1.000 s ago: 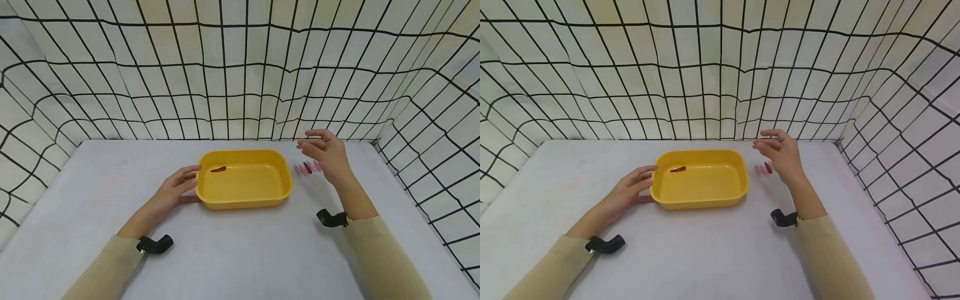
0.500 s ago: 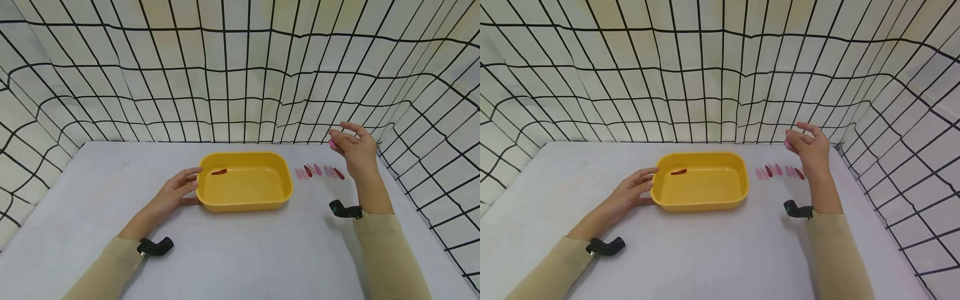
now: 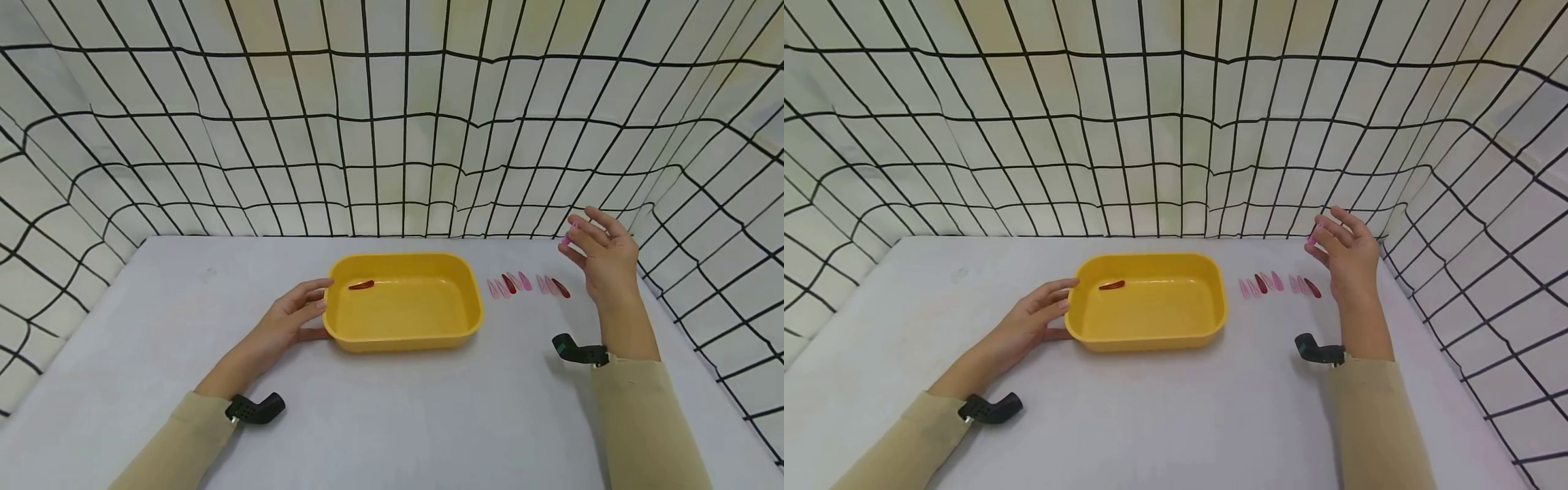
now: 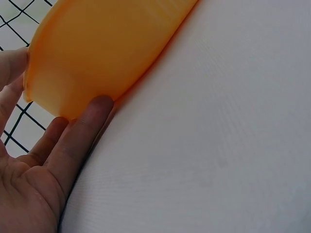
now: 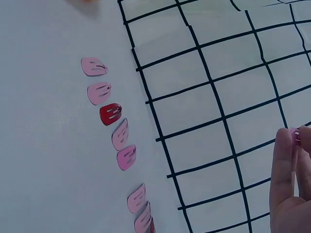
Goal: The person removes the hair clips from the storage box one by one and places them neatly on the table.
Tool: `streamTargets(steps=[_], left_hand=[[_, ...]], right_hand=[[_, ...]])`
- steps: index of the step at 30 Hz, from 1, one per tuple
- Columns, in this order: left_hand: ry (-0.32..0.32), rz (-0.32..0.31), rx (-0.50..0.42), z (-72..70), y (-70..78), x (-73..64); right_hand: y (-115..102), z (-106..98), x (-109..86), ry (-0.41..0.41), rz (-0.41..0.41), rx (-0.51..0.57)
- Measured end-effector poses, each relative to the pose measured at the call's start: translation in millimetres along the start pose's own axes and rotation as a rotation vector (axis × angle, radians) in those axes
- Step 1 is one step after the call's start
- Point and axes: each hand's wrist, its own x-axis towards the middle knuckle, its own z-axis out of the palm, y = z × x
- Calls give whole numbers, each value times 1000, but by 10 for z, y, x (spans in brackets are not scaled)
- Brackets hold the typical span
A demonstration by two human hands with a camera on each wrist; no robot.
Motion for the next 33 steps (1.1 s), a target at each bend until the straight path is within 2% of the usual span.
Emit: streamTargets(steps=[3,12,22,27,33], left_hand=[[-4,4,1,2,15,23],[10,2,12,-10,-3,11],[-1,1,1,-4,-14,35],[-6,7,2,-9,-12,41],[6,0,7,-6,7,32]], right_hand=[[-13,-49,19,-5,17,14],[56,-125,84,-37,20,-49],[98,-310,115,21,26,-373],[160,-398,150,-3,25,-605],[239,-473,195,-34,23,-763]])
